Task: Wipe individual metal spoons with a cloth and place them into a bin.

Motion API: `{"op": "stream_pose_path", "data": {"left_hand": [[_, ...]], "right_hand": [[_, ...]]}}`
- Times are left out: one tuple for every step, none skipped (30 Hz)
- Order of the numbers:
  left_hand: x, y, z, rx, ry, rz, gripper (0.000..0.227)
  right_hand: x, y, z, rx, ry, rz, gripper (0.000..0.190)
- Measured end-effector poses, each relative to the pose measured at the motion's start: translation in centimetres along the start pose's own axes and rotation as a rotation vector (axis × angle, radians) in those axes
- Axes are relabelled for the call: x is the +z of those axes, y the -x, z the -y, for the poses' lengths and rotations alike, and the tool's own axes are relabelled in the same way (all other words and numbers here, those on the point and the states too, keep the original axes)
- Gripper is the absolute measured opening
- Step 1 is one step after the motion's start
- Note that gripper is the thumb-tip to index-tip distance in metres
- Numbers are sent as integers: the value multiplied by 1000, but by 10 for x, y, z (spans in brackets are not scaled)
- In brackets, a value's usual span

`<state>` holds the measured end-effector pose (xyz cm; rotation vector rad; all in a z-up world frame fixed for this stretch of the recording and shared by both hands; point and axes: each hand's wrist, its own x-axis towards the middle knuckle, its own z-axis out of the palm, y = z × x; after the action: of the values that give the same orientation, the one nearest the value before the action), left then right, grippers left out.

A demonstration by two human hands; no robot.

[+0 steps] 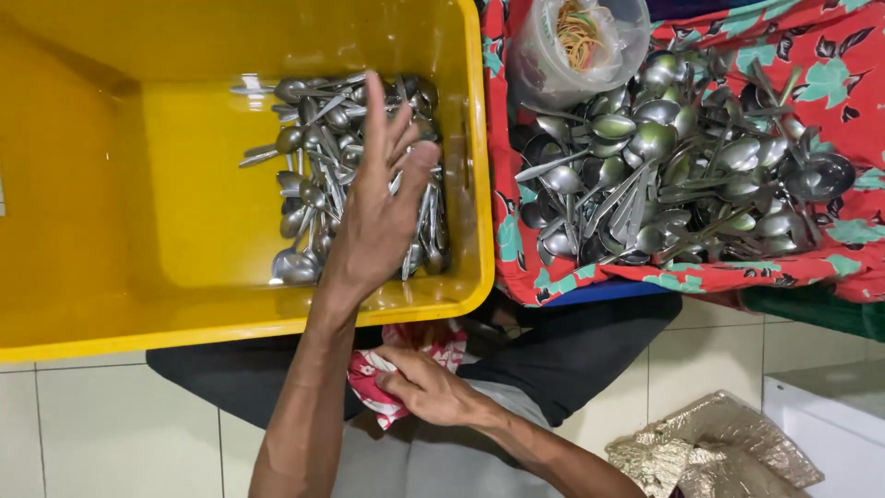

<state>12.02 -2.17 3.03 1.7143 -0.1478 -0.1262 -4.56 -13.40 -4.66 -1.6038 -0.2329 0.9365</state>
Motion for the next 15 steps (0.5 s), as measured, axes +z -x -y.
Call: {"op": "stream_pose_path", "data": {"left_hand": [[-12, -1, 7, 1, 0, -3, 93], [-22, -5, 13, 11, -112, 8, 76], [-32, -9, 20, 21, -223, 19, 60], [-47, -8, 40, 16, -226, 20, 60], [-62, -6, 59, -130, -314, -41, 49], [-77, -4, 80, -279, -399, -100, 40], [-87, 0, 108, -284, -400, -99, 40], [-99, 3, 135, -314, -490, -138, 31], [-111, 5, 161, -343, -579, -178, 22], [-117, 4, 192, -342, -579, -183, 22], [-123, 2, 221, -403, -677, -168, 18], [-129, -5, 251, -458, -774, -150, 15], [-130, -8, 262, -452, -773, -151, 15], [-129, -12, 274, -465, -805, -131, 16], [-129, -16, 287, -478, -836, -111, 16]], "right_hand": [[-4, 5, 0, -1, 2, 3, 25], [-9, 9, 0, 9, -62, -58, 26], [-15, 14, -1, 18, -126, -119, 26], [-23, 16, 2, 19, -131, -116, 26], [-31, 18, 4, -29, -119, -222, 21], [-39, 20, 5, -75, -105, -327, 15], [-45, 16, 8, -71, -109, -325, 15], [-52, 11, 13, -167, -9, -499, 16], [-59, 6, 18, -266, 92, -671, 19], [-61, -4, 12, -269, 93, -667, 19], [-63, -15, 7, -335, 176, -731, 19], [-67, -27, 2, -403, 259, -800, 19], [-64, -33, -4, -407, 261, -803, 19], [-62, -39, -11, -438, 344, -828, 19], [-60, -45, -18, -469, 427, -851, 18]]}}
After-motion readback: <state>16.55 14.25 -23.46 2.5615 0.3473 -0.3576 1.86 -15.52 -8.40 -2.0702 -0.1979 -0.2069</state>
